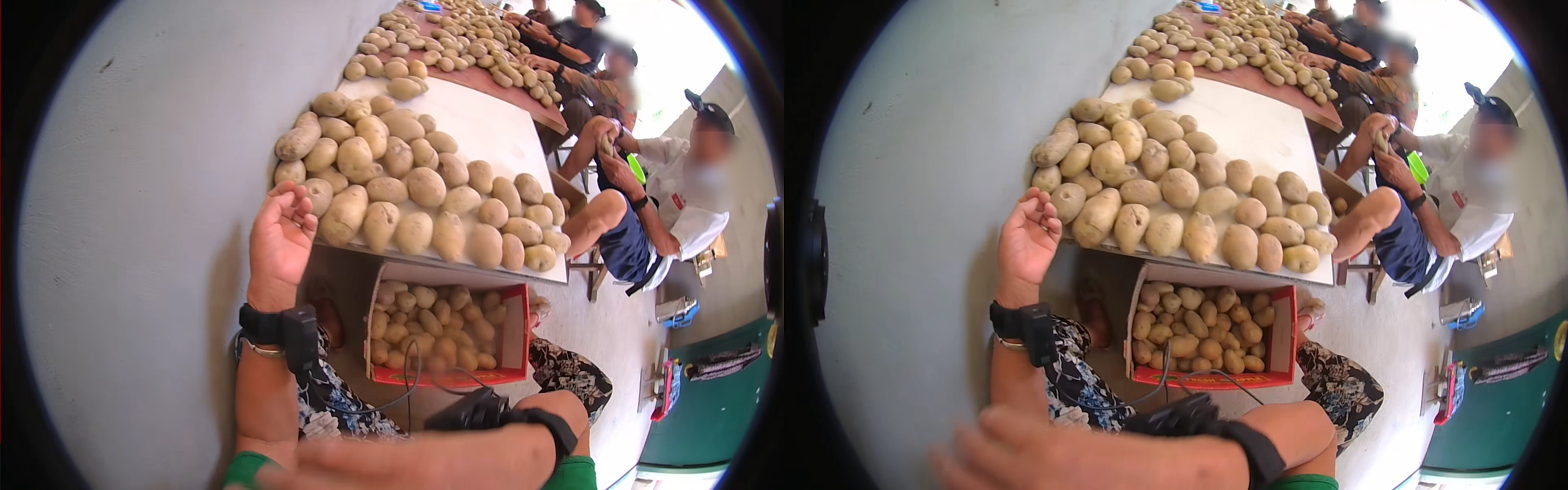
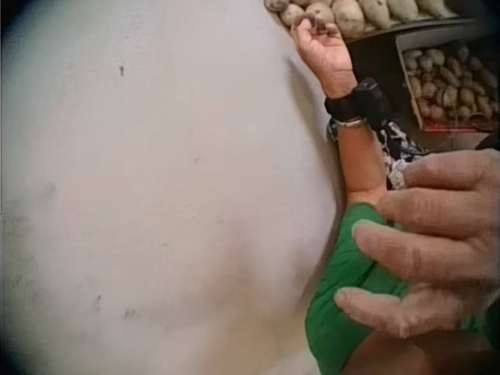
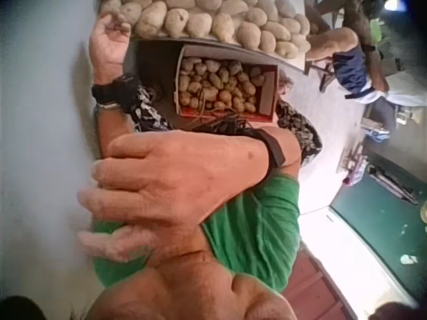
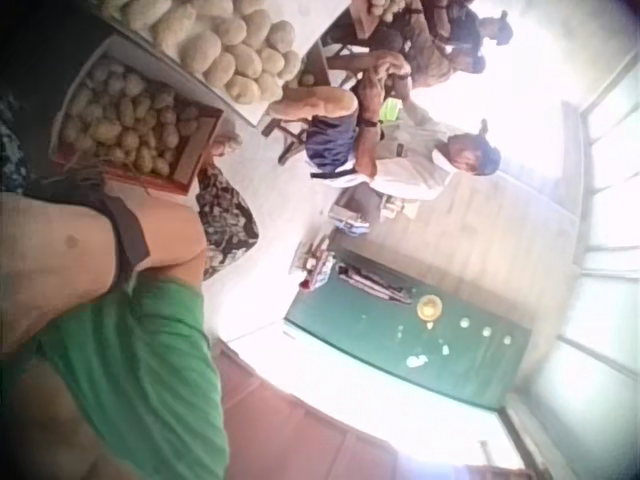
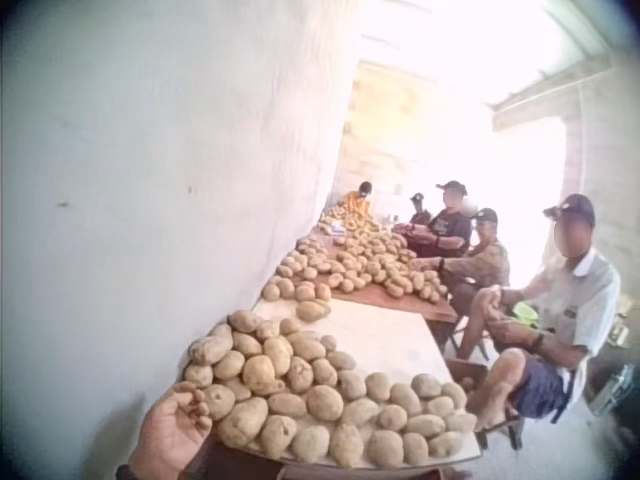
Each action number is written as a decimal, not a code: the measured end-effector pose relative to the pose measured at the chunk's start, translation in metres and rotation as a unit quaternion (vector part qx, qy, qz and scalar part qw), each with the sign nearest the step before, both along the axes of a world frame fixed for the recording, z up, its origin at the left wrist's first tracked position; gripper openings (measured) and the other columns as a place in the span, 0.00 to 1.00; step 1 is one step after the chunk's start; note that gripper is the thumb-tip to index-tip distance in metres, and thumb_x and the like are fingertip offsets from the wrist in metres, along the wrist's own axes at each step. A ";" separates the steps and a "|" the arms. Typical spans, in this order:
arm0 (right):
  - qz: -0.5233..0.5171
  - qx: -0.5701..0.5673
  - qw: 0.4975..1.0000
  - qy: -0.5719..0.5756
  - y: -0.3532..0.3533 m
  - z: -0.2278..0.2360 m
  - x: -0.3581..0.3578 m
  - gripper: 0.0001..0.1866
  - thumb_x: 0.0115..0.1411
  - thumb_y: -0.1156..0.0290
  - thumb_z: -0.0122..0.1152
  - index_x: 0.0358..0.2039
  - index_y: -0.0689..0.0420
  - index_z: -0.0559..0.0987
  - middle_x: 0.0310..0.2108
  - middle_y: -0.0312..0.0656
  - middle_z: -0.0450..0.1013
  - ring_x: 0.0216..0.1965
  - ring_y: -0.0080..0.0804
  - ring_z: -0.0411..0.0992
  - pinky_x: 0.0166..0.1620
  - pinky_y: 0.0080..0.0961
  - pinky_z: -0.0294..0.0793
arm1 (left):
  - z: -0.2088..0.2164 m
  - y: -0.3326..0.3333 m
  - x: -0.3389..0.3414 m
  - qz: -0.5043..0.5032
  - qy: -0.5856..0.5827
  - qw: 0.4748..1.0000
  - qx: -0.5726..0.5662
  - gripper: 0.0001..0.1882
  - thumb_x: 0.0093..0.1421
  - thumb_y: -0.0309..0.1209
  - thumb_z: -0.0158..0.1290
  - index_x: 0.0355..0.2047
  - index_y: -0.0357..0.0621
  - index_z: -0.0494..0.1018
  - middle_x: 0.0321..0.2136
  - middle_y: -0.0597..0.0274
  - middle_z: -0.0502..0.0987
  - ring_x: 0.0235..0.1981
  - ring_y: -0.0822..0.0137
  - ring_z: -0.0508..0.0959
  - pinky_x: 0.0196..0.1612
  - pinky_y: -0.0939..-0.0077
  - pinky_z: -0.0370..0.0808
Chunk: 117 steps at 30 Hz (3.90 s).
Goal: Sorting potatoes from a large pile on a table into cardboard boxes.
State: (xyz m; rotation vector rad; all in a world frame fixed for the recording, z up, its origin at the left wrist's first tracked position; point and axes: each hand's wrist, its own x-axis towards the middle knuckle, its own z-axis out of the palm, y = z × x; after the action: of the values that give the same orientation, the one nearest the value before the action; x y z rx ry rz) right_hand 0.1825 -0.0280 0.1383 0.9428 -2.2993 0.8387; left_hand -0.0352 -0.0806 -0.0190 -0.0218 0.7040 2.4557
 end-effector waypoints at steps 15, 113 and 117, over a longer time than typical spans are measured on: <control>-0.168 -0.045 0.980 0.091 -0.012 0.032 0.105 0.10 0.48 0.75 0.54 0.32 0.57 0.78 0.23 0.42 0.71 0.22 0.30 0.70 0.22 0.20 0.67 | -0.021 0.008 -0.003 -0.008 0.042 0.998 -0.052 0.08 0.52 0.24 0.49 0.33 0.46 0.70 0.27 0.65 0.74 0.28 0.72 0.73 0.29 0.81 0.70; -0.327 -0.198 0.727 -0.570 0.148 -0.348 0.077 0.25 0.45 0.66 0.63 0.43 0.62 0.71 0.38 0.46 0.71 0.40 0.37 0.69 0.42 0.27 0.68 | -0.009 0.044 0.088 -0.118 0.262 0.949 -0.130 0.06 0.55 0.25 0.40 0.28 0.43 0.68 0.24 0.64 0.73 0.27 0.76 0.70 0.32 0.83 0.66; -0.382 -0.035 0.744 -0.548 0.131 -0.420 0.069 0.25 0.41 0.63 0.64 0.41 0.58 0.73 0.40 0.52 0.70 0.43 0.48 0.67 0.44 0.34 0.68 | -0.004 0.030 0.062 -0.027 0.257 0.964 -0.055 0.05 0.53 0.21 0.40 0.25 0.43 0.65 0.20 0.61 0.68 0.22 0.72 0.67 0.27 0.81 0.64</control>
State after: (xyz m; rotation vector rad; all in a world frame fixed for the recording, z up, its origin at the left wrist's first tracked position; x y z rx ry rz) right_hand 0.2518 0.1034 -0.2815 -0.8433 -3.0931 1.2182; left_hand 0.0270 -0.0503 -0.0230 0.6026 1.0417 2.3800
